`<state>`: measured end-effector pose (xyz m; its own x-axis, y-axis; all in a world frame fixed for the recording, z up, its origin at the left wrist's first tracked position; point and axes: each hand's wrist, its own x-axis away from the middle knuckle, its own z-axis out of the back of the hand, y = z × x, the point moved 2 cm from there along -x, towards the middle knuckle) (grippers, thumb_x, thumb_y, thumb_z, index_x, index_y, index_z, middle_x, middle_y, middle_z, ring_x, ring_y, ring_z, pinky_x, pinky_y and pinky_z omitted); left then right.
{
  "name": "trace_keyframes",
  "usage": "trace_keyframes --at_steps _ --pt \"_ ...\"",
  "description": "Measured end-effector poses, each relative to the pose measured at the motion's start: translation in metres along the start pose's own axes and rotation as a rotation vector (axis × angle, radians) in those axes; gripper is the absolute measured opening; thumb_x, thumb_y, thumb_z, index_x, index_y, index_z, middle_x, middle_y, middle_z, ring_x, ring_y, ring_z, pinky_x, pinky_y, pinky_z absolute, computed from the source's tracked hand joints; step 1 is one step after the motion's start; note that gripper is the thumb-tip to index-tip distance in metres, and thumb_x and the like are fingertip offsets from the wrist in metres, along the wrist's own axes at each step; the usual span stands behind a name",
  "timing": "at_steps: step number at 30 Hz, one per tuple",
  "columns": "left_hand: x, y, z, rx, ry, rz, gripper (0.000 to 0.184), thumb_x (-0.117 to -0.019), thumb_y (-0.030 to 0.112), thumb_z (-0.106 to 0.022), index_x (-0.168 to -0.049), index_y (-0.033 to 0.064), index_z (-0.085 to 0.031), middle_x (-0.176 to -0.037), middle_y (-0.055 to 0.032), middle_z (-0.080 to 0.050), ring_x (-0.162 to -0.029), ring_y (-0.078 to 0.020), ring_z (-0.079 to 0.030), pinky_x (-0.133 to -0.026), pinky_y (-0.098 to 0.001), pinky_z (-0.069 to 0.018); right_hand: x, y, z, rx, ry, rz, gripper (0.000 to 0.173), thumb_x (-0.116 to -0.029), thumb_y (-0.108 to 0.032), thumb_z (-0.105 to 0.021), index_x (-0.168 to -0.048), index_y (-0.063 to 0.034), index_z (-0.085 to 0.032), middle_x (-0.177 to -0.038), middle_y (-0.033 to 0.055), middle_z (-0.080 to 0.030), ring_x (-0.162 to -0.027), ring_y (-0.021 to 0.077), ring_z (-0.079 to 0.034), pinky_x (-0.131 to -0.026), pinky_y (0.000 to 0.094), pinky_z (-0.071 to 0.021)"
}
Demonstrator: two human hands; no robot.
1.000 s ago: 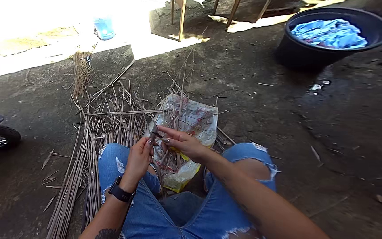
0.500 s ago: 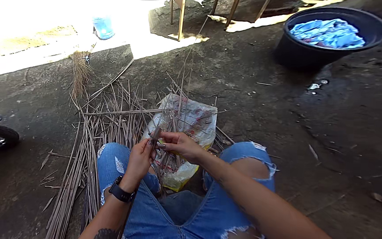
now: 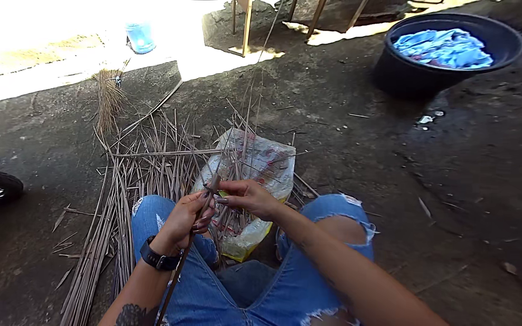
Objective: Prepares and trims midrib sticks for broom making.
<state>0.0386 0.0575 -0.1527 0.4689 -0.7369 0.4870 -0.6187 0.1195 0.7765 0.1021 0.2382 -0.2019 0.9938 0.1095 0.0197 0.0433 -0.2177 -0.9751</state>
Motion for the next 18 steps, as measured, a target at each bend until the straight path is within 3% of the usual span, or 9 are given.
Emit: trace_keyframes --at_steps 5,8,11,13,15,18 --pt "0.000 -0.002 0.003 0.093 -0.083 0.036 0.040 -0.1126 0.019 -0.023 -0.092 0.0091 -0.055 -0.061 0.0060 -0.046 -0.044 0.0010 -0.039 -0.041 -0.0126 -0.0341 0.001 -0.001 0.004 0.055 -0.030 -0.016 0.034 -0.1006 -0.016 -0.065 -0.133 -0.0074 -0.066 -0.090 -0.0035 -0.068 -0.067 -0.0018 -0.054 -0.062 0.0152 -0.0459" --pt "-0.001 -0.006 -0.002 0.016 0.024 -0.032 0.039 -0.1134 0.018 -0.025 -0.096 0.0050 -0.057 -0.060 0.0046 -0.047 -0.044 0.0003 -0.039 -0.040 -0.0131 -0.0337 0.001 -0.002 0.012 0.131 -0.118 0.013 0.033 -0.1049 -0.017 -0.058 -0.136 -0.0064 -0.063 -0.085 -0.0031 -0.066 -0.061 -0.0015 -0.051 -0.056 0.0149 -0.0429" --pt "-0.003 -0.008 -0.003 -0.041 0.122 -0.100 0.037 -0.1135 0.017 -0.027 -0.099 0.0031 -0.058 -0.061 0.0040 -0.048 -0.044 0.0005 -0.039 -0.041 -0.0128 -0.0340 0.007 -0.009 0.024 0.147 -0.168 0.103 0.030 -0.1071 -0.015 -0.051 -0.132 -0.0041 -0.065 -0.089 -0.0004 -0.071 -0.060 -0.0019 -0.052 -0.055 0.0148 -0.0440" --pt "-0.002 -0.008 -0.002 -0.065 0.135 -0.120 0.036 -0.1134 0.017 -0.028 -0.101 0.0020 -0.059 -0.061 0.0038 -0.048 -0.044 0.0006 -0.040 -0.041 -0.0127 -0.0351 0.010 -0.014 0.031 0.121 -0.084 0.193 0.029 -0.1078 -0.014 -0.047 -0.124 -0.0019 -0.068 -0.091 0.0018 -0.073 -0.067 0.0016 -0.060 -0.063 0.0181 -0.0518" --pt "0.000 -0.008 -0.003 -0.099 0.135 -0.122 0.037 -0.1132 0.016 -0.029 -0.103 0.0006 -0.061 -0.061 0.0032 -0.049 -0.045 -0.0001 -0.041 -0.042 -0.0133 -0.0360 0.009 -0.012 0.033 0.083 0.125 0.202 0.027 -0.1084 -0.014 -0.047 -0.118 -0.0028 -0.070 -0.091 0.0040 -0.072 -0.072 0.0077 -0.065 -0.068 0.0228 -0.0573" --pt "0.000 -0.012 -0.009 -0.177 0.121 -0.126 0.037 -0.1130 0.015 -0.030 -0.103 -0.0008 -0.062 -0.062 0.0024 -0.051 -0.046 -0.0011 -0.041 -0.043 -0.0146 -0.0361 0.004 -0.008 0.035 0.114 0.391 0.163 0.025 -0.1088 -0.016 -0.049 -0.119 -0.0054 -0.069 -0.085 0.0045 -0.070 -0.062 0.0085 -0.062 -0.058 0.0214 -0.0539"
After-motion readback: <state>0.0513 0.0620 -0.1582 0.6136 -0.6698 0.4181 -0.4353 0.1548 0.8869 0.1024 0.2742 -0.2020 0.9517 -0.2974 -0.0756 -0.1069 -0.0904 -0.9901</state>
